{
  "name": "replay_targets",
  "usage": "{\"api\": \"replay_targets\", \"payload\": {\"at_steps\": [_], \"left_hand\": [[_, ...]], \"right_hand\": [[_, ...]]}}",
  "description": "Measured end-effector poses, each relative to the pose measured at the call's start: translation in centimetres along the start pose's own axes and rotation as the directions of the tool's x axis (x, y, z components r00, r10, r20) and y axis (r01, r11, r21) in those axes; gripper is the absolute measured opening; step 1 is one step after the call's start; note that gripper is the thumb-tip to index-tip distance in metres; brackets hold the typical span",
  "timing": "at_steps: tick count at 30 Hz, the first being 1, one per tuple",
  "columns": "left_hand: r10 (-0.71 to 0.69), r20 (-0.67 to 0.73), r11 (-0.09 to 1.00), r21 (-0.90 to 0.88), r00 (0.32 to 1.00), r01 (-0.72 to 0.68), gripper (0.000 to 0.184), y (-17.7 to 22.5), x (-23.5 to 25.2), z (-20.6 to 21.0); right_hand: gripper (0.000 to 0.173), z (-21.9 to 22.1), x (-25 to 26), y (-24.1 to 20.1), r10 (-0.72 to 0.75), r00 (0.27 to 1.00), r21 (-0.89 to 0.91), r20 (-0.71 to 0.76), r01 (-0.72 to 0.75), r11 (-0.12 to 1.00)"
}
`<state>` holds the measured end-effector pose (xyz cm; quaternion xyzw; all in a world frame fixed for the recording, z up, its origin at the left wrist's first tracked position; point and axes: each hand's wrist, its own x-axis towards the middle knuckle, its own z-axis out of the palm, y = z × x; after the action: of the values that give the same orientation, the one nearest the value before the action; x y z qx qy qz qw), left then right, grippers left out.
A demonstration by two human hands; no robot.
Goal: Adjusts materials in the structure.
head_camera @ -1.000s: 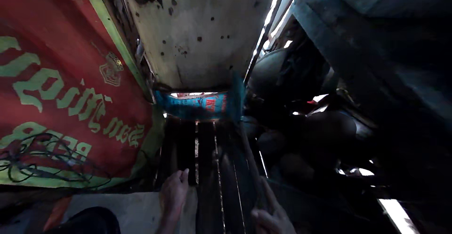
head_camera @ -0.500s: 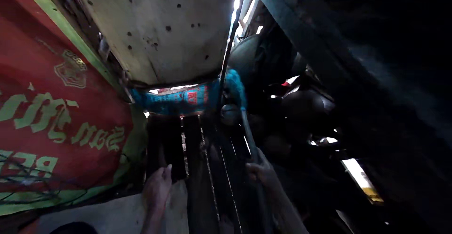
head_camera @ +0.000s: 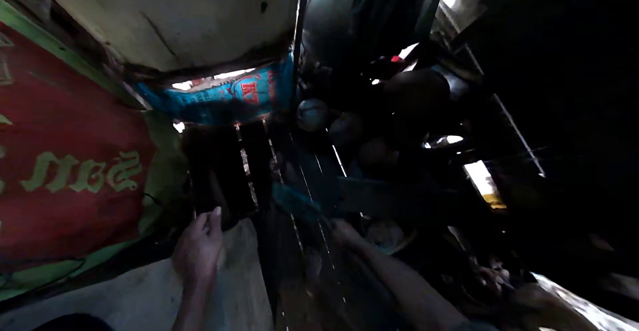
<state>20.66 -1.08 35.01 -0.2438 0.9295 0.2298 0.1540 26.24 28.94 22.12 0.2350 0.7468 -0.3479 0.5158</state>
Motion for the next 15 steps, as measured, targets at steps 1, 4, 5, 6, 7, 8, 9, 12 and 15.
{"api": "replay_targets", "payload": {"at_steps": [1, 4, 5, 6, 7, 8, 9, 12, 15], "left_hand": [[0.010, -0.015, 1.000, -0.013, 1.000, -0.010, 0.045, -0.1, 0.0, 0.1], [0.020, -0.037, 1.000, -0.015, 0.999, -0.021, 0.045, -0.1, -0.2, 0.3], [0.024, -0.036, 1.000, -0.011, 0.999, -0.024, 0.045, -0.1, -0.2, 0.1], [0.025, -0.031, 1.000, -0.007, 0.999, -0.026, 0.045, 0.0, -0.2, 0.0], [0.028, -0.030, 1.000, -0.004, 0.999, -0.028, 0.045, -0.1, -0.2, 0.1], [0.024, -0.026, 1.000, -0.001, 0.999, -0.024, 0.045, -0.1, -0.2, 0.1], [0.017, -0.026, 1.000, 0.000, 1.000, -0.017, 0.045, -0.1, -0.1, 0.2], [0.009, -0.024, 1.000, -0.016, 1.000, -0.009, 0.045, 0.1, -0.1, 0.2], [0.022, -0.015, 1.000, 0.011, 1.000, -0.022, 0.046, -0.2, -0.2, 0.3]], "right_hand": [[0.042, -1.6, 1.4, -2.4, -0.028, 0.997, -0.010, -0.077, 0.028, 1.000], [0.071, -2.3, 3.1, -7.0, -0.071, 0.973, 0.041, -0.218, 0.082, 0.996], [0.083, -1.4, 2.4, -6.9, -0.081, 0.972, 0.084, -0.222, 0.102, 0.991], [0.089, -0.3, 1.1, -6.2, -0.099, 0.974, 0.124, -0.205, 0.127, 0.984], [0.092, 0.7, -0.7, -4.9, -0.116, 0.978, 0.160, -0.173, 0.145, 0.976], [0.092, 1.5, -2.7, -3.2, -0.131, 0.984, 0.192, -0.124, 0.154, 0.969], [0.090, 2.0, -4.4, -1.5, -0.138, 0.988, 0.228, -0.068, 0.150, 0.962], [0.080, 2.3, -5.8, 2.4, -0.105, 0.992, 0.221, 0.066, 0.088, 0.971], [0.069, 0.5, -1.2, 2.0, -0.025, 0.997, 0.031, -0.079, 0.028, 0.999]]}}
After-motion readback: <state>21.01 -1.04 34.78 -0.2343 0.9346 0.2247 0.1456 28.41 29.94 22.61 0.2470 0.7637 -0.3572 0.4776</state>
